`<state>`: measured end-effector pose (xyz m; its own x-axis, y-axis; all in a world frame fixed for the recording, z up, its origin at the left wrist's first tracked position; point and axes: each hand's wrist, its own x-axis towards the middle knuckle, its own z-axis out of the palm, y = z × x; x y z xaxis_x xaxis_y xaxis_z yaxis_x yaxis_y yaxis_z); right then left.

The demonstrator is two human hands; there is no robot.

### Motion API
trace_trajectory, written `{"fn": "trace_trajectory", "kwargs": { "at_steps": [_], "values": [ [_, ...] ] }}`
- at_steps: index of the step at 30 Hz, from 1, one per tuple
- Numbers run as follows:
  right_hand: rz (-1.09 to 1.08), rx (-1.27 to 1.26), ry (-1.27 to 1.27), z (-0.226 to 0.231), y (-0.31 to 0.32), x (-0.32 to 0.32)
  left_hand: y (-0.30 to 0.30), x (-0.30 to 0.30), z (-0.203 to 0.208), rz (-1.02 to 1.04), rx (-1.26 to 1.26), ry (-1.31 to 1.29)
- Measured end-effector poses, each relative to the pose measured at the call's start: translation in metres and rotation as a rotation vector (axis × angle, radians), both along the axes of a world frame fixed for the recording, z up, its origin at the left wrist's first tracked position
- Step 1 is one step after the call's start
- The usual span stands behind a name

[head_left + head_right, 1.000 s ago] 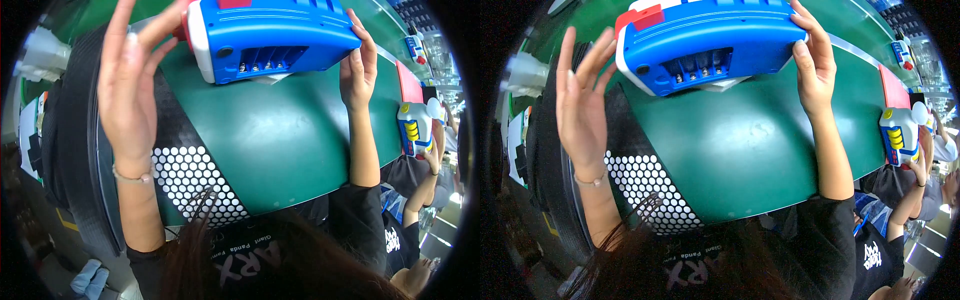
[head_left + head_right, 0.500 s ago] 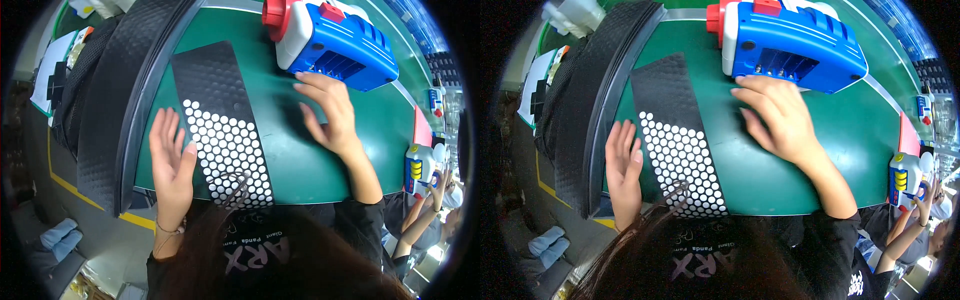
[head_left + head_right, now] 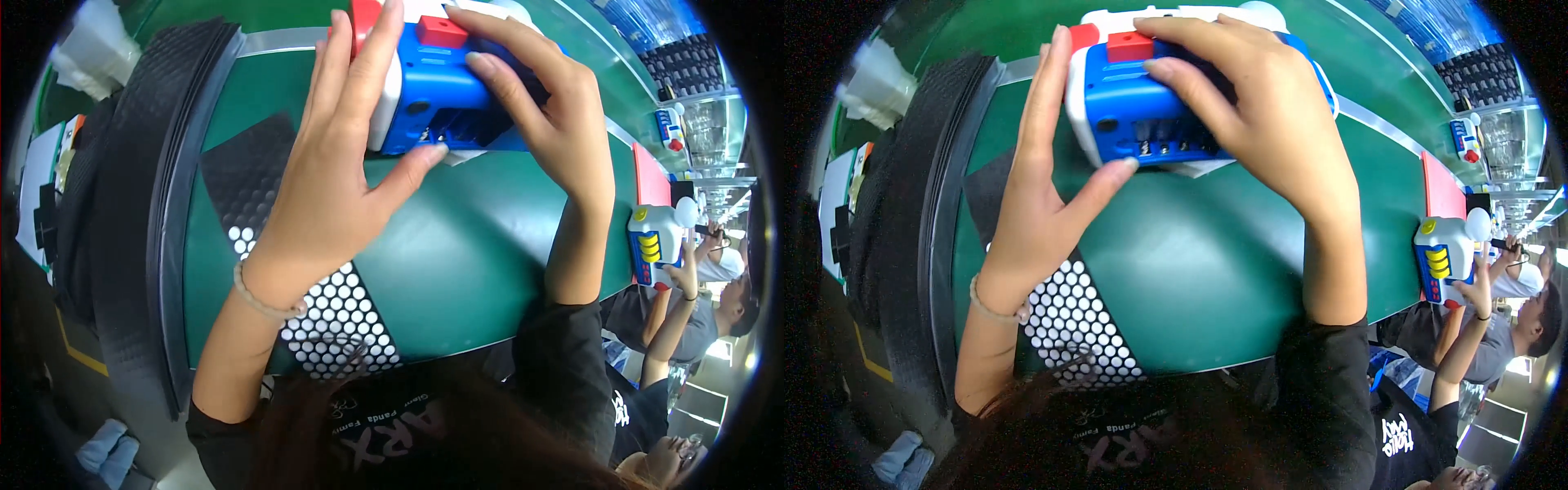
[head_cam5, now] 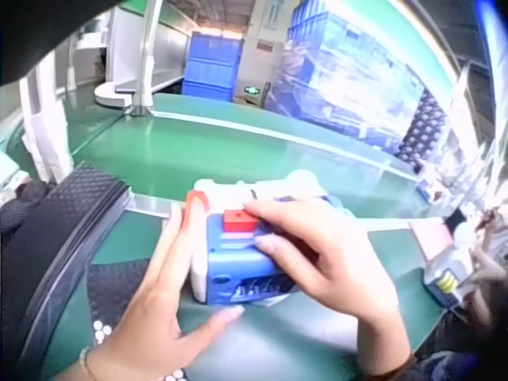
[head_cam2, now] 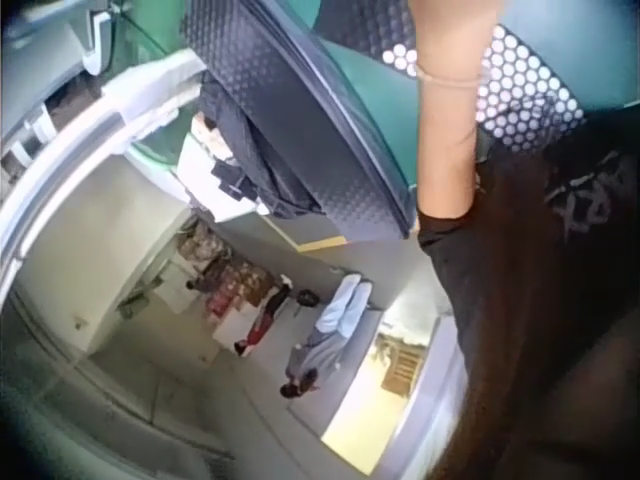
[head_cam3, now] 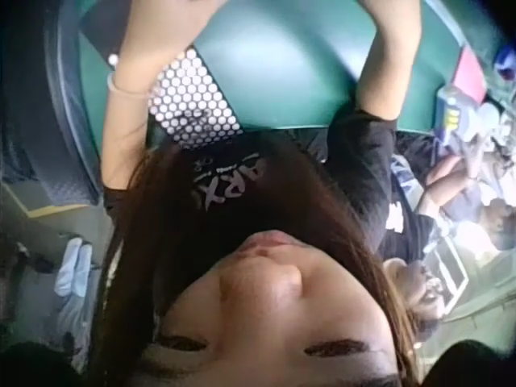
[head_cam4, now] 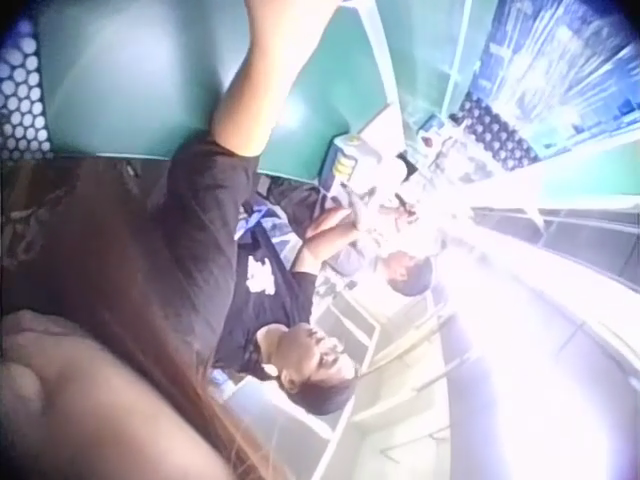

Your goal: The person applies small adhesive pads by hand to the interior of a plastic toy's battery compartment.

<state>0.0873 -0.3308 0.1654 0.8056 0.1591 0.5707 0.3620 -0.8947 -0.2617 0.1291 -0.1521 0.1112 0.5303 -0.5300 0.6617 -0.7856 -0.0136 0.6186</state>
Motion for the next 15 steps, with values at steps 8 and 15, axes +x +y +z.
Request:
{"fn": "trace_trajectory", "kwargs": {
  "at_steps": [8, 15],
  "values": [
    [0.079, -0.027, 0.011, 0.012, 0.002, 0.008, -0.012, 0.029, -0.001, -0.156, -0.081, 0.203],
    [0.104, 0.041, 0.063, 0.014, 0.001, 0.010, 0.006, 0.038, -0.013, -0.060, 0.007, 0.209]
  ]
}}
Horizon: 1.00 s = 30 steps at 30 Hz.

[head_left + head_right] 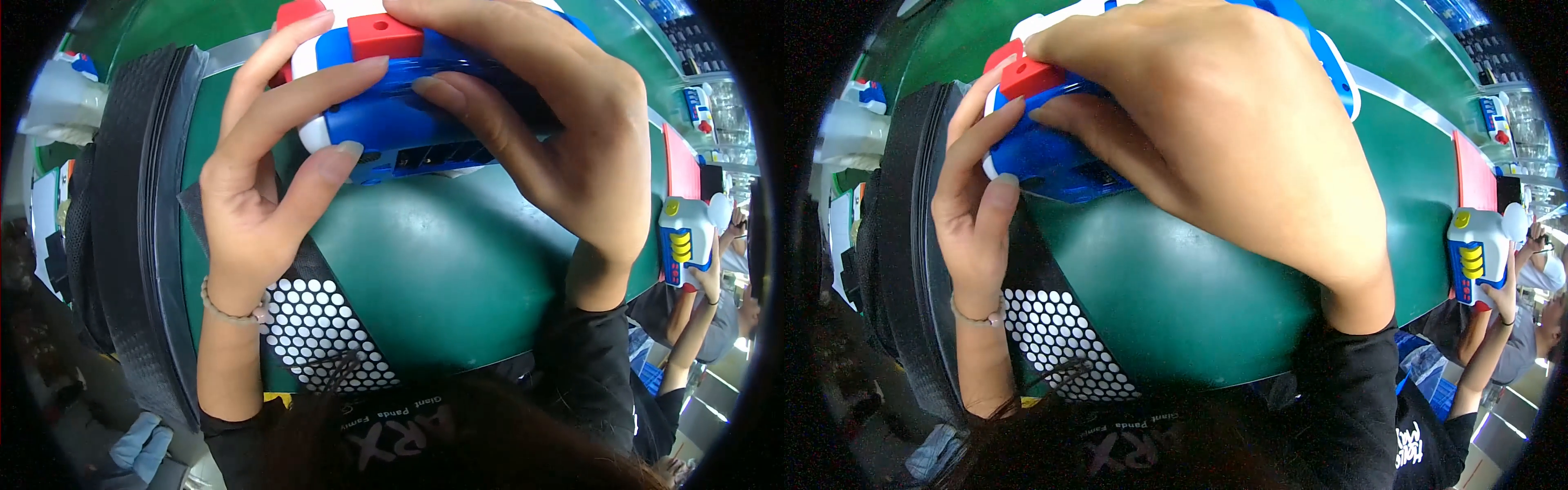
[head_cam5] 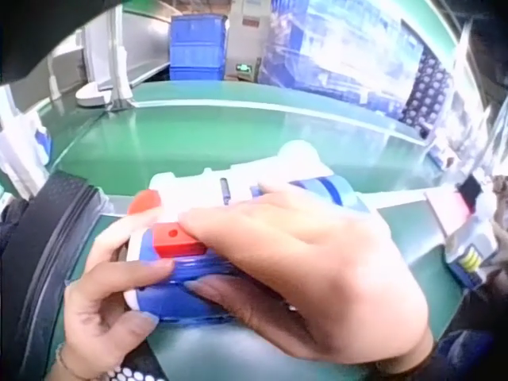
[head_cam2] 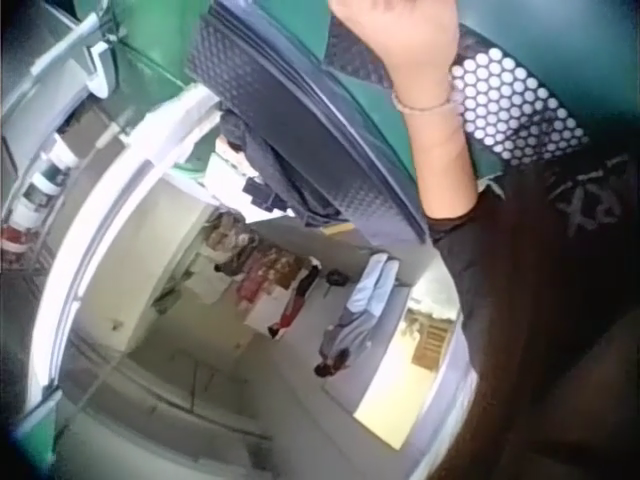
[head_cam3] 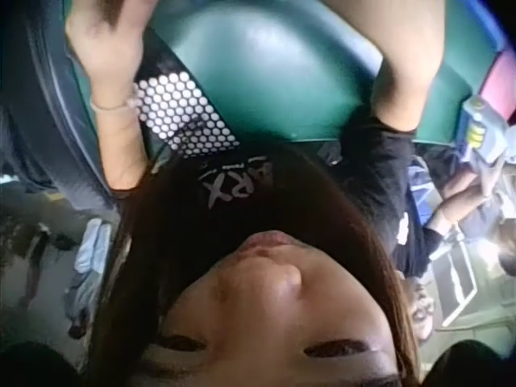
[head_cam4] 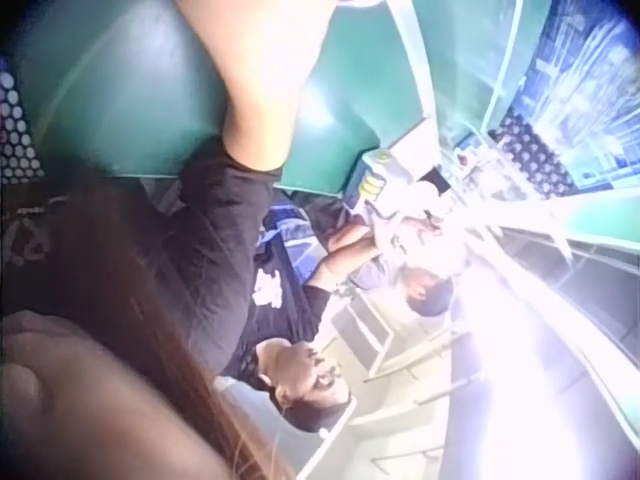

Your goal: The person applies small adhesive pads by hand to the interior of a plastic toy's battery compartment.

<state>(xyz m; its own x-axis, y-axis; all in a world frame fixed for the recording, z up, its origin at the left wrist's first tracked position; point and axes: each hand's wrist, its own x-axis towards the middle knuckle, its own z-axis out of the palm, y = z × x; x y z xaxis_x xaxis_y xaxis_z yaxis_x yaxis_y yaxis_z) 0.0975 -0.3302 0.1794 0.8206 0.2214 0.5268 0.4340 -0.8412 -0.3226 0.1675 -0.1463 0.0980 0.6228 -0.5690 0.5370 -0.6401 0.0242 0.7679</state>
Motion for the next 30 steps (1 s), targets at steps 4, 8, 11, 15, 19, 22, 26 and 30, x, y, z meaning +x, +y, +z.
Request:
{"fn": "trace_trajectory", "kwargs": {
  "at_steps": [4, 8, 11, 15, 19, 22, 26, 30],
  "values": [
    [0.004, 0.017, 0.039, 0.001, -0.001, -0.003, 0.006, 0.010, 0.002, -0.113, 0.019, 0.003],
    [0.016, 0.032, 0.063, 0.002, -0.002, -0.002, 0.004, 0.008, 0.006, -0.145, 0.013, 0.014],
    [0.031, 0.046, 0.081, 0.003, -0.003, -0.003, 0.005, 0.006, 0.010, -0.148, 0.024, 0.009],
    [0.049, 0.053, 0.109, 0.003, -0.004, -0.003, 0.008, 0.010, 0.010, -0.187, 0.020, 0.011],
    [0.137, 0.014, -0.180, -0.014, -0.001, 0.009, 0.008, 0.007, 0.012, -0.171, 0.042, 0.044],
    [0.104, 0.045, 0.014, 0.001, -0.007, 0.000, 0.004, 0.002, 0.011, -0.170, 0.013, 0.082],
    [0.083, 0.004, -0.005, -0.010, -0.003, 0.004, 0.000, -0.001, 0.006, -0.141, -0.032, 0.188],
    [-0.082, -0.784, -0.177, -0.004, 0.007, -0.001, 0.000, -0.002, 0.006, -0.136, -0.052, 0.210]
  ]
}}
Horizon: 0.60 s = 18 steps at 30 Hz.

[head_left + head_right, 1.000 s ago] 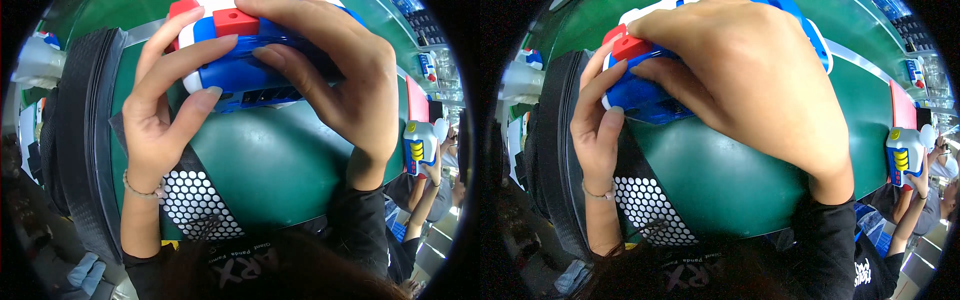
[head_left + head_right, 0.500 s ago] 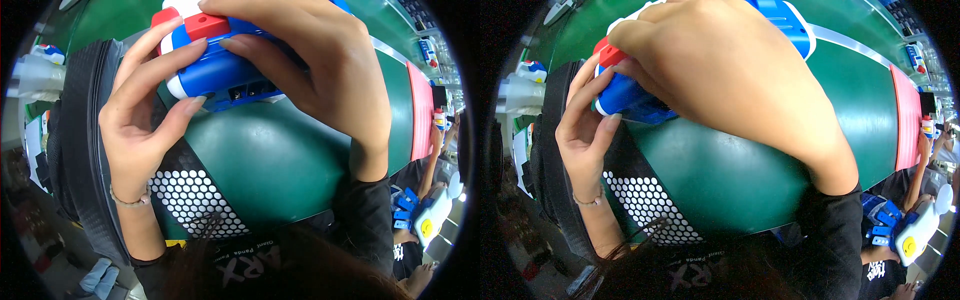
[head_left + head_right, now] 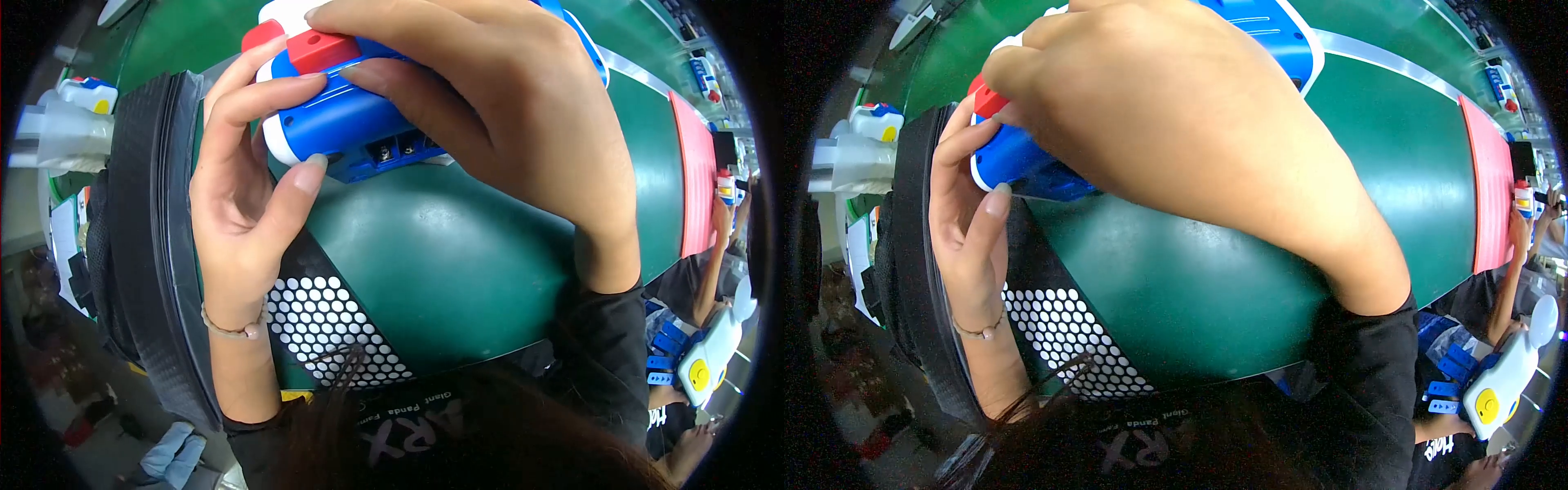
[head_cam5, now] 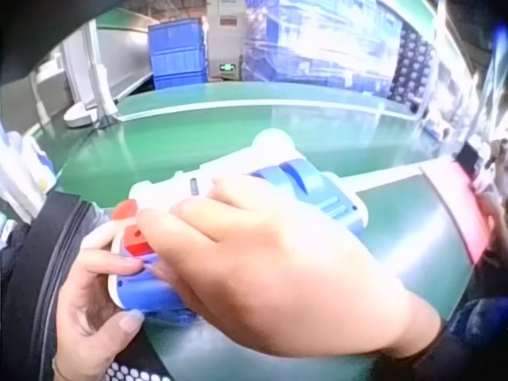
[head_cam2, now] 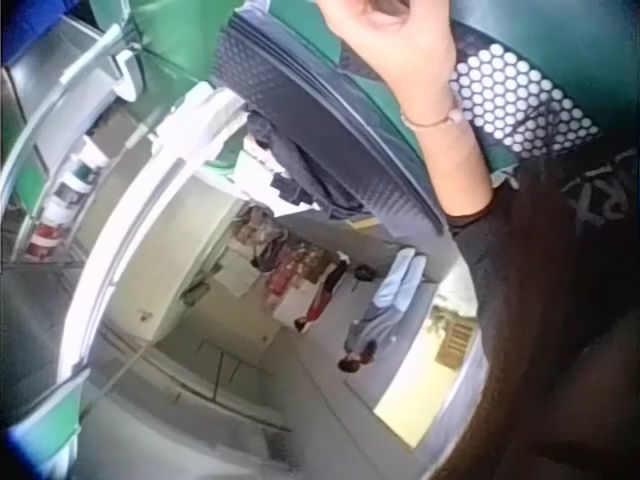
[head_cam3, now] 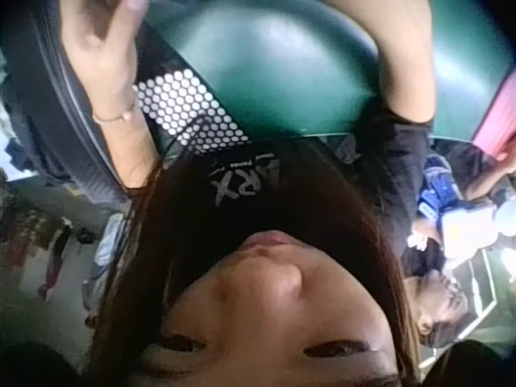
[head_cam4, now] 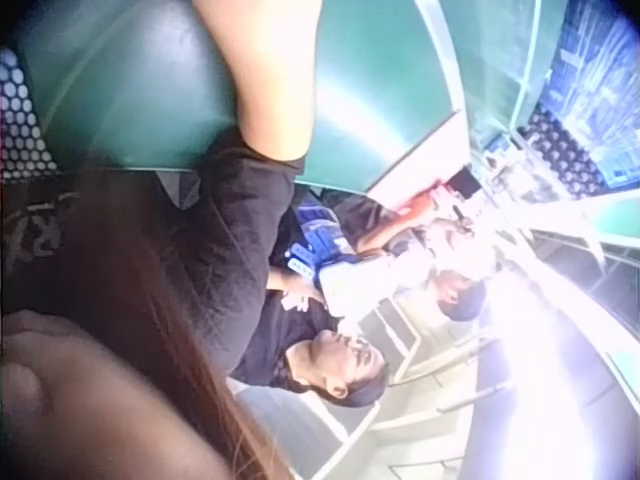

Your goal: The person applies small adhesive pads by hand to the interior of a plastic toy's battery compartment.

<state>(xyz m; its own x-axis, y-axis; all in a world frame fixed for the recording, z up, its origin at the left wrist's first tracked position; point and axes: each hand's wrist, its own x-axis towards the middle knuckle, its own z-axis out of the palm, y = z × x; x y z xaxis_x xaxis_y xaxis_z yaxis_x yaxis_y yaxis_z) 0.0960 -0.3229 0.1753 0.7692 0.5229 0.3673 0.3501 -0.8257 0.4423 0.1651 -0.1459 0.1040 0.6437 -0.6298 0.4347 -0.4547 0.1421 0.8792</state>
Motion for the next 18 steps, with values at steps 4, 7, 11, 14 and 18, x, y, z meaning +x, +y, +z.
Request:
{"fn": "trace_trajectory", "kwargs": {
  "at_steps": [4, 7, 11, 14, 18],
  "values": [
    [0.027, 0.132, 0.034, -0.001, 0.003, 0.002, 0.000, 0.000, -0.005, 0.047, 0.009, -0.081],
    [0.049, 0.262, 0.067, -0.004, 0.003, 0.002, -0.002, 0.000, -0.008, 0.078, -0.008, -0.166],
    [0.082, 0.430, 0.112, -0.009, 0.001, 0.002, -0.002, 0.001, -0.009, 0.090, -0.007, -0.180],
    [0.110, 0.554, 0.146, -0.013, 0.001, 0.001, -0.001, 0.001, -0.008, 0.087, 0.007, -0.175],
    [0.119, 0.704, 0.179, -0.019, 0.002, -0.004, -0.004, 0.001, -0.010, 0.034, -0.025, -0.114]
  ]
}}
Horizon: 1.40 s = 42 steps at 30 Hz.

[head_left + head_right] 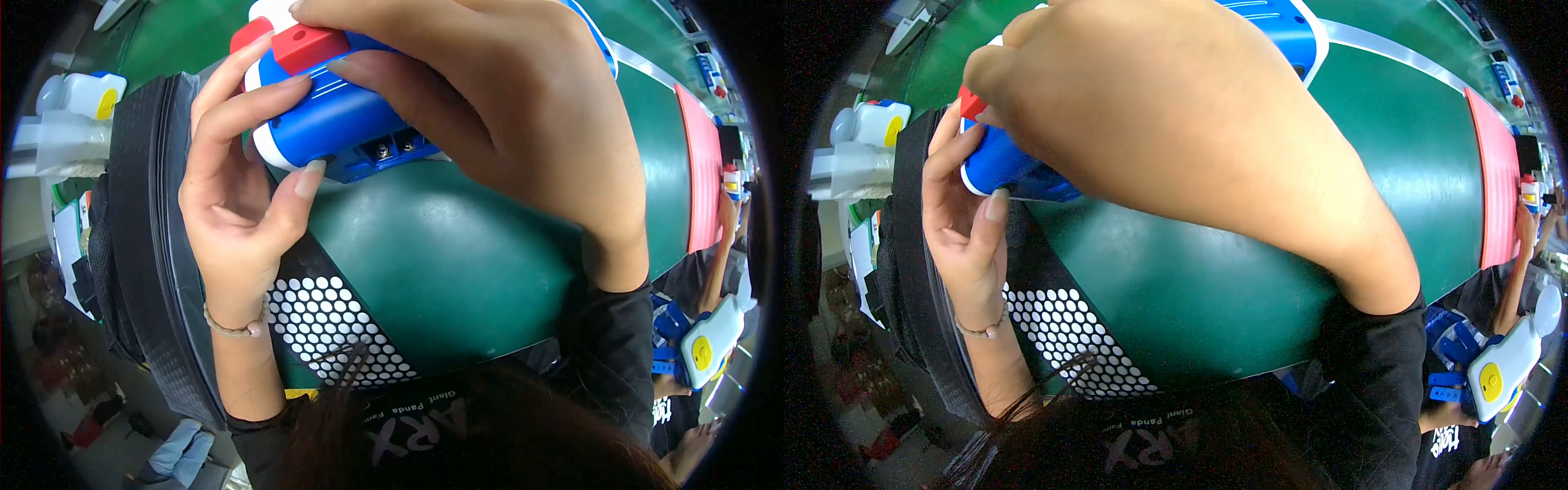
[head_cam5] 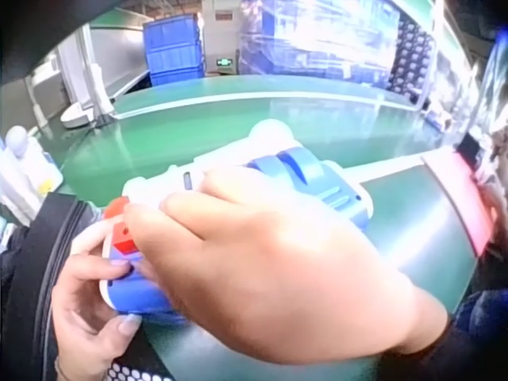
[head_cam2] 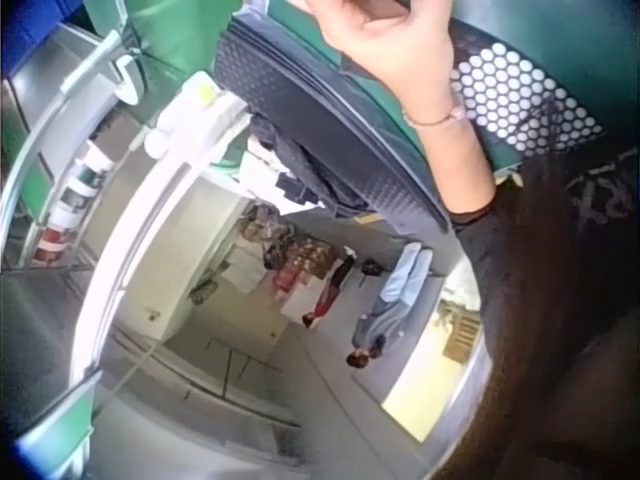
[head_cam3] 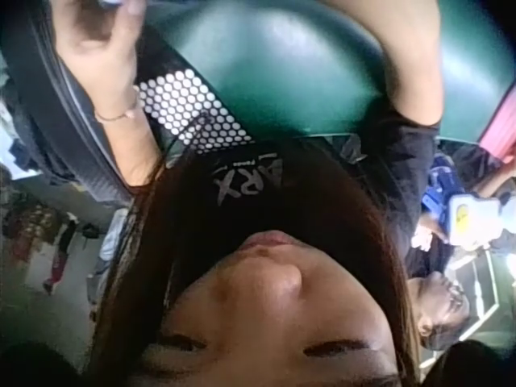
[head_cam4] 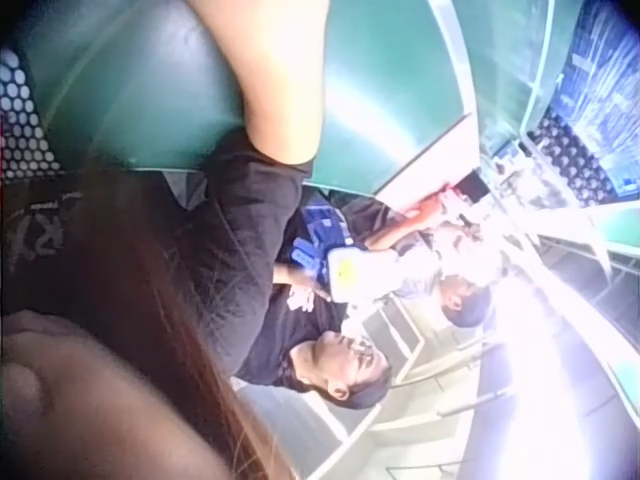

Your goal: The person applies small adhesive pads by hand to the interior of a plastic toy's battery compartment.

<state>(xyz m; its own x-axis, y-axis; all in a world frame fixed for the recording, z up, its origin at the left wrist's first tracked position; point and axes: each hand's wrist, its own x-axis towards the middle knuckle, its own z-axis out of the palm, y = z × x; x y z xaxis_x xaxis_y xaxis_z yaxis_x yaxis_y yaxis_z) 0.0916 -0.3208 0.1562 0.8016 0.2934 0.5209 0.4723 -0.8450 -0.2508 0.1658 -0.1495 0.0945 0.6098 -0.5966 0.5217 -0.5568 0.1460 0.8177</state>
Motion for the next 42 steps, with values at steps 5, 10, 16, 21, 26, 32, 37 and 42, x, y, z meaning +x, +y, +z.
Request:
{"fn": "trace_trajectory", "kwargs": {
  "at_steps": [5, 10, 16, 21, 26, 32, 37, 42],
  "values": [
    [-0.107, 0.005, -0.740, -0.047, 0.023, 0.025, 0.000, -0.004, -0.002, 0.109, -0.049, 0.141],
    [-0.230, -0.028, -0.665, -0.046, 0.041, 0.015, 0.006, -0.010, -0.001, 0.210, -0.006, 0.190],
    [-0.238, -0.066, -0.680, -0.047, 0.034, 0.015, 0.008, -0.002, -0.010, 0.200, 0.002, 0.106],
    [-0.244, -0.064, -0.659, -0.048, 0.029, 0.013, 0.003, -0.001, -0.011, 0.261, 0.012, 0.056],
    [-0.194, -0.038, -0.617, -0.043, 0.039, 0.013, 0.014, -0.004, -0.007, 0.257, -0.015, 0.063],
    [-0.086, -0.145, -0.605, -0.041, 0.022, 0.020, 0.011, 0.004, 0.000, 0.193, 0.002, -0.199],
    [-0.018, 0.256, -0.479, -0.037, 0.030, 0.010, 0.015, 0.003, -0.005, 0.099, 0.000, -0.146],
    [-0.025, 0.123, -0.419, -0.025, 0.029, 0.006, 0.012, 0.003, -0.012, 0.090, -0.079, -0.038]
  ]
}}
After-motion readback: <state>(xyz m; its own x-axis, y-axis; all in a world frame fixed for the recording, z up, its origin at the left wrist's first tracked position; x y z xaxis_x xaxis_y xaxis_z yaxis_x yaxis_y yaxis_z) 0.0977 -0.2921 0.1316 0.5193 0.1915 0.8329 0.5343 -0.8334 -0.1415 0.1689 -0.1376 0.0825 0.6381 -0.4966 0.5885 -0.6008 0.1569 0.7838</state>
